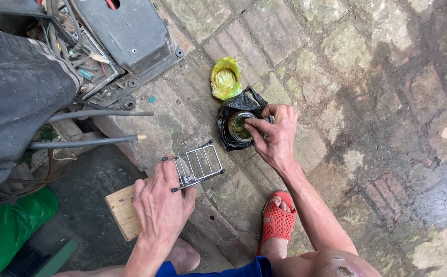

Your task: Soldering thin wires onto a metal grid and applying grease to the joints.

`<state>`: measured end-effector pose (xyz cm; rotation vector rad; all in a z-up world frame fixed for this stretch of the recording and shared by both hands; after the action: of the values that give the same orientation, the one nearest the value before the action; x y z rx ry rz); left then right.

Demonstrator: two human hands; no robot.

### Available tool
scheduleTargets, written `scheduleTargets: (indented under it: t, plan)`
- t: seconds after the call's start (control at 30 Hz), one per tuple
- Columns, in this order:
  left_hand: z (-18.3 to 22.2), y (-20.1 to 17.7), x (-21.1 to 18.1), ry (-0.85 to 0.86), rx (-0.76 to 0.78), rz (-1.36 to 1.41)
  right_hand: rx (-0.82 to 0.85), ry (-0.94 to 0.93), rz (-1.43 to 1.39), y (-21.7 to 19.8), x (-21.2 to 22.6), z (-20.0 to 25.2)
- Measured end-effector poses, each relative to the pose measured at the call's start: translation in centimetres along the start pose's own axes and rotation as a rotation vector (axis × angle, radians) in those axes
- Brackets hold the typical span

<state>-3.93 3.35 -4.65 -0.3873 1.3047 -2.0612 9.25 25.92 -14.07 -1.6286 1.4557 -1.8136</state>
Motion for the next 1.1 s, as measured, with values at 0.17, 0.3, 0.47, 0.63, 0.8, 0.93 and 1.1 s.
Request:
scheduleTargets:
  t: [0.17,0.3,0.47,0.63,0.8,0.93,1.1]
  plan:
    - [-0.2,0.1,0.0,-0.001,-0.023,0.008,0.013,0.024,-0.021,0.9,-1.0,0.6]
    - [-0.5,0.8,-0.2,0.007,0.028,0.026,-0.070,0.100,-0.235,-3.0,0.0,1.1]
    - [-1.1,0.4,-2.6,0.061,0.157,0.137,-0.219,0.290,-0.656,-9.0,-1.2,3.8]
    - [-1.3,0.8,-6.9,0.074,0.245,0.124,-0.597,0.404,-1.168,-12.4,-3.6,8.7]
    - [-1.6,2.1,-10.4,0.042,0.394,0.232,-0.706,0.408,-1.247,-12.7,-2.1,11.6]
    - [-1.4,3.2,-12.6,0.075,0.432,0.314,-0.753,0.391,-1.313,-11.9,-1.5,13.0]
    - [-1.2,4.8,-13.9,0.096,0.429,0.317,-0.819,0.368,-1.243,-11.9,-1.5,14.0]
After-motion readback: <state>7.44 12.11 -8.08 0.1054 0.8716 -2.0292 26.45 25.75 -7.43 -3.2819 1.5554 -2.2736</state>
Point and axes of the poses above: each hand's wrist, its own z-axis away from the middle knuckle, its own y-axis out of the palm, x = y × z, the point moved 6 cm from there along -z, towards the middle knuckle, and after that the axes turned 13 degrees about x, right-handed, at the moved point
